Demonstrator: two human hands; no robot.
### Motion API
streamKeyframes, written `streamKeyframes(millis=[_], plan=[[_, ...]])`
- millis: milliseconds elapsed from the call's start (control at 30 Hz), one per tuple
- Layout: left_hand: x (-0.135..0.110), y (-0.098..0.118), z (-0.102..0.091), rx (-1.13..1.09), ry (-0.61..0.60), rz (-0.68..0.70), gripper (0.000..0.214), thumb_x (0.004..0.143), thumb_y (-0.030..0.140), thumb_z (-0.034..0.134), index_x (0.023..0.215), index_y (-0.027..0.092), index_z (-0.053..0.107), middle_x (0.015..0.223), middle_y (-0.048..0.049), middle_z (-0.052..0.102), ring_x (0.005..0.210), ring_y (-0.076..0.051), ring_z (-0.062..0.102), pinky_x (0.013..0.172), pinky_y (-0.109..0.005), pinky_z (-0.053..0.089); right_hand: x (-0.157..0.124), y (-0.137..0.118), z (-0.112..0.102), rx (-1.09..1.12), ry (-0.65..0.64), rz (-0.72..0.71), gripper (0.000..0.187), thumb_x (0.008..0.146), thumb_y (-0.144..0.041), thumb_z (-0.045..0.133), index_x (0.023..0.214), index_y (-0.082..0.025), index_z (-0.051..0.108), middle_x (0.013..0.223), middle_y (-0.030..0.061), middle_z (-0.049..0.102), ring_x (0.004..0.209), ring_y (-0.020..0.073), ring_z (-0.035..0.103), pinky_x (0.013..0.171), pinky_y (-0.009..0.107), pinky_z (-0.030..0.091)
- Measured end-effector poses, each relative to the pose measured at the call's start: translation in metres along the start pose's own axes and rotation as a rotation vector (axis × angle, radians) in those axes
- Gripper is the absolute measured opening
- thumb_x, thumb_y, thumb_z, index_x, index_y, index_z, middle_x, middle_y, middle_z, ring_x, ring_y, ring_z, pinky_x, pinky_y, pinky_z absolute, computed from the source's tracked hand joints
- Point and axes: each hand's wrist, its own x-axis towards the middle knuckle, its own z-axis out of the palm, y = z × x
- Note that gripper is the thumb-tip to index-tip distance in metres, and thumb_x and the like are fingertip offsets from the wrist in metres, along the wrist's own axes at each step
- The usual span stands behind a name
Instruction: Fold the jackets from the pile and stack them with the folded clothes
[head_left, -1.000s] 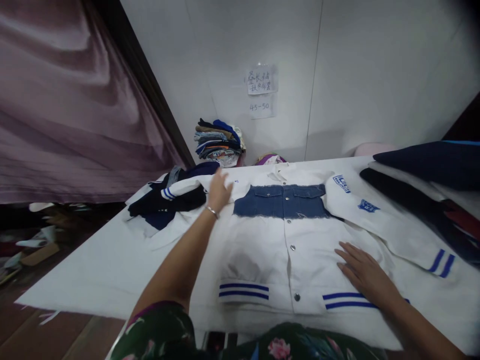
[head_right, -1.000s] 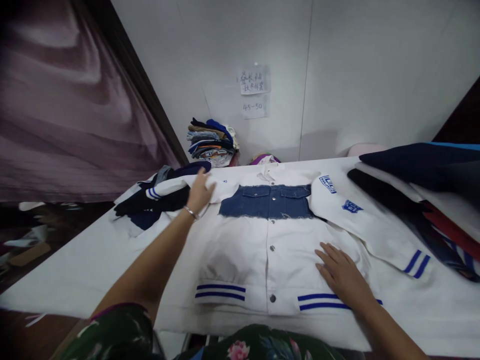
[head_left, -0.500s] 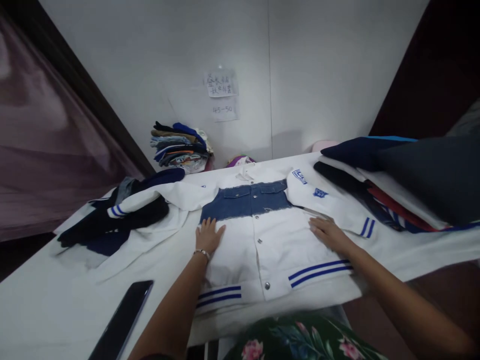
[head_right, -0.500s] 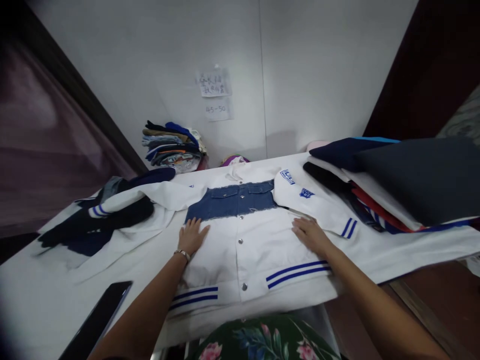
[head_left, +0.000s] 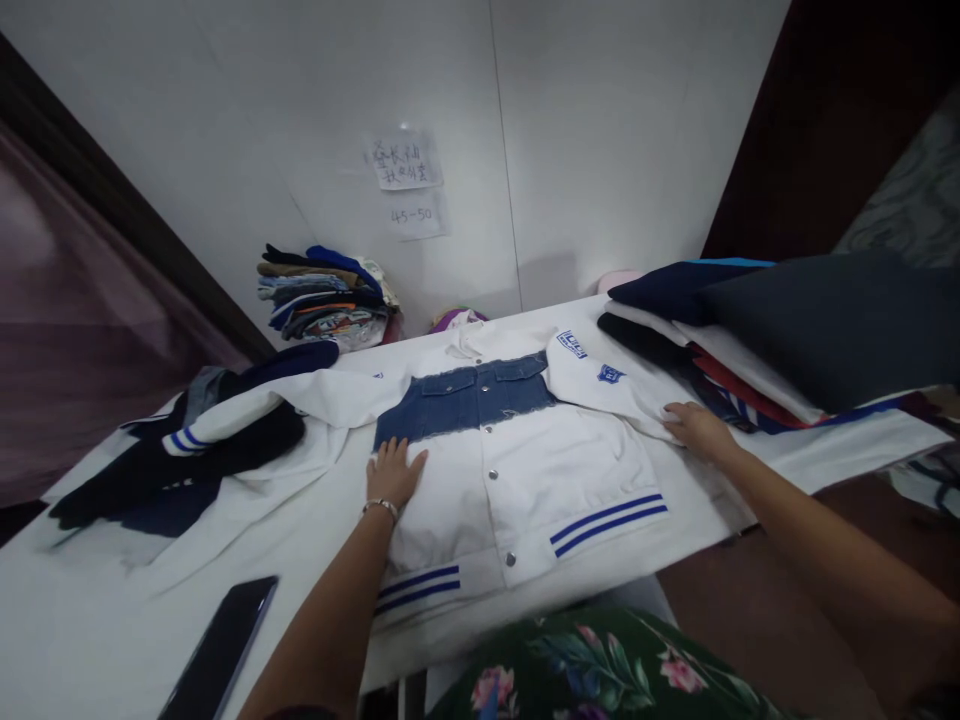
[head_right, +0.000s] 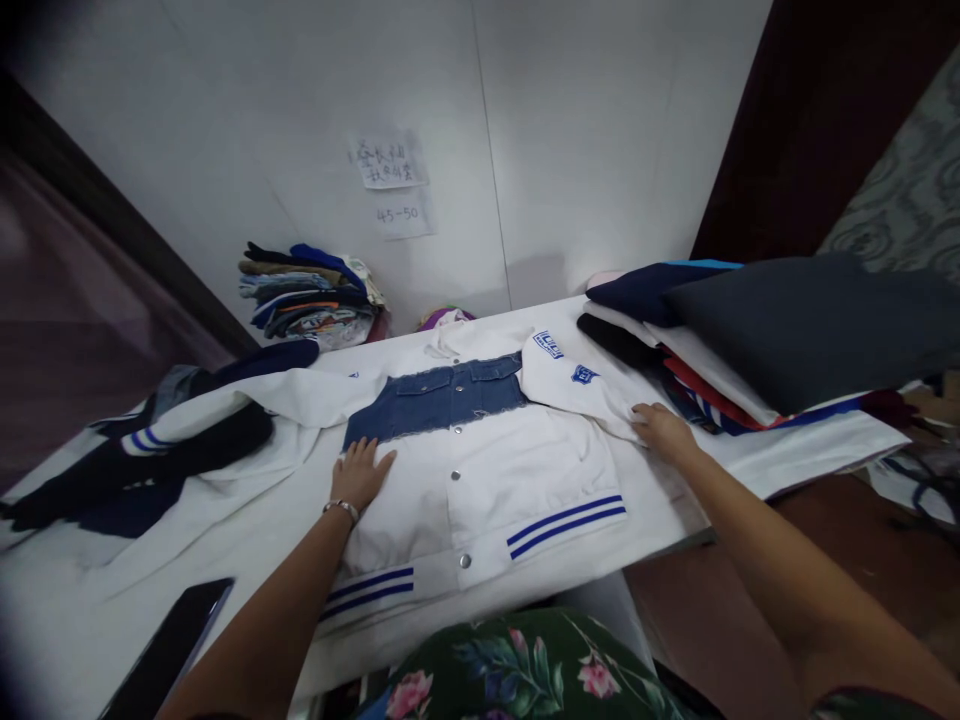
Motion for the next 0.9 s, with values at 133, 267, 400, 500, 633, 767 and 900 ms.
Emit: streamKeyframes(millis=[133,267,400,500,633,767,900], plan=[[0.000,0.001,-0.002,-0.001,-0.009,-0.005,0.068,0.091,0.055,0.030,0.143,0.014,0.038,0.152,-0.0128,0.030,0.141,-0.029,0.022,0.111,-0.050,0.023,0.028,-0.006,-0.061,-0.055,0.120,0.034,0.036,0.086,-0.025,0.048,0.116,-0.015,0.064,0.111,0.0165,0.063,0.088,0.0242,0.059,0.074,0.035,0.039],[0.000,0.001,-0.003,0.002,-0.032,-0.013,0.069,0.091,0.056,0.029,0.144,0.013,0.036,0.153,-0.0116,0.028,0.142,-0.028,0.021,0.112,-0.049,0.021,0.057,0.009,-0.146,-0.080,0.432,0.061,0.047,0.098,-0.033,0.025,0.129,-0.013,0.055,0.130,0.0208,0.049,0.115,0.0305,0.044,0.082,0.042,0.032],[0.000,0.001,-0.003,0.000,-0.028,-0.009,0.068,0.091,0.056,0.028,0.144,0.014,0.037,0.153,-0.0118,0.028,0.142,-0.028,0.021,0.112,-0.049,0.021,0.070,0.020,-0.175,-0.157,0.605,-0.022,0.044,0.097,-0.026,0.030,0.125,-0.006,0.056,0.141,0.0222,0.040,0.131,0.0340,0.026,0.094,0.051,0.022],[-0.001,0.002,-0.003,-0.006,-0.019,-0.009,0.067,0.091,0.056,0.029,0.144,0.015,0.037,0.152,-0.0122,0.029,0.142,-0.028,0.021,0.112,-0.049,0.021,0.059,0.002,-0.143,-0.240,0.573,-0.219,0.040,0.091,-0.019,0.038,0.125,-0.010,0.056,0.146,0.0179,0.037,0.138,0.0314,0.018,0.105,0.056,0.006],[-0.001,0.002,-0.002,-0.002,-0.010,-0.006,0.066,0.091,0.055,0.030,0.143,0.016,0.038,0.152,-0.0123,0.030,0.141,-0.028,0.022,0.112,-0.049,0.021,0.031,-0.034,-0.070,-0.242,0.349,-0.358,0.031,0.090,-0.021,0.040,0.107,-0.017,0.066,0.137,0.0122,0.051,0.136,0.0282,0.026,0.110,0.055,0.000],[-0.002,0.003,-0.002,0.004,-0.001,-0.002,0.065,0.091,0.054,0.031,0.143,0.015,0.039,0.152,-0.0123,0.031,0.141,-0.028,0.022,0.111,-0.049,0.022,0.018,-0.040,-0.021,-0.150,0.075,-0.180,0.026,0.087,-0.023,0.046,0.100,-0.014,0.068,0.122,0.0165,0.060,0.126,0.0330,0.039,0.105,0.063,0.008],[-0.002,0.003,-0.003,0.013,-0.011,0.002,0.066,0.092,0.055,0.030,0.143,0.014,0.039,0.152,-0.0121,0.030,0.141,-0.028,0.023,0.111,-0.049,0.022,0.027,-0.037,-0.012,-0.004,0.052,-0.098,0.026,0.085,-0.020,0.047,0.097,-0.015,0.069,0.124,0.0157,0.059,0.127,0.0341,0.039,0.105,0.064,0.011]])
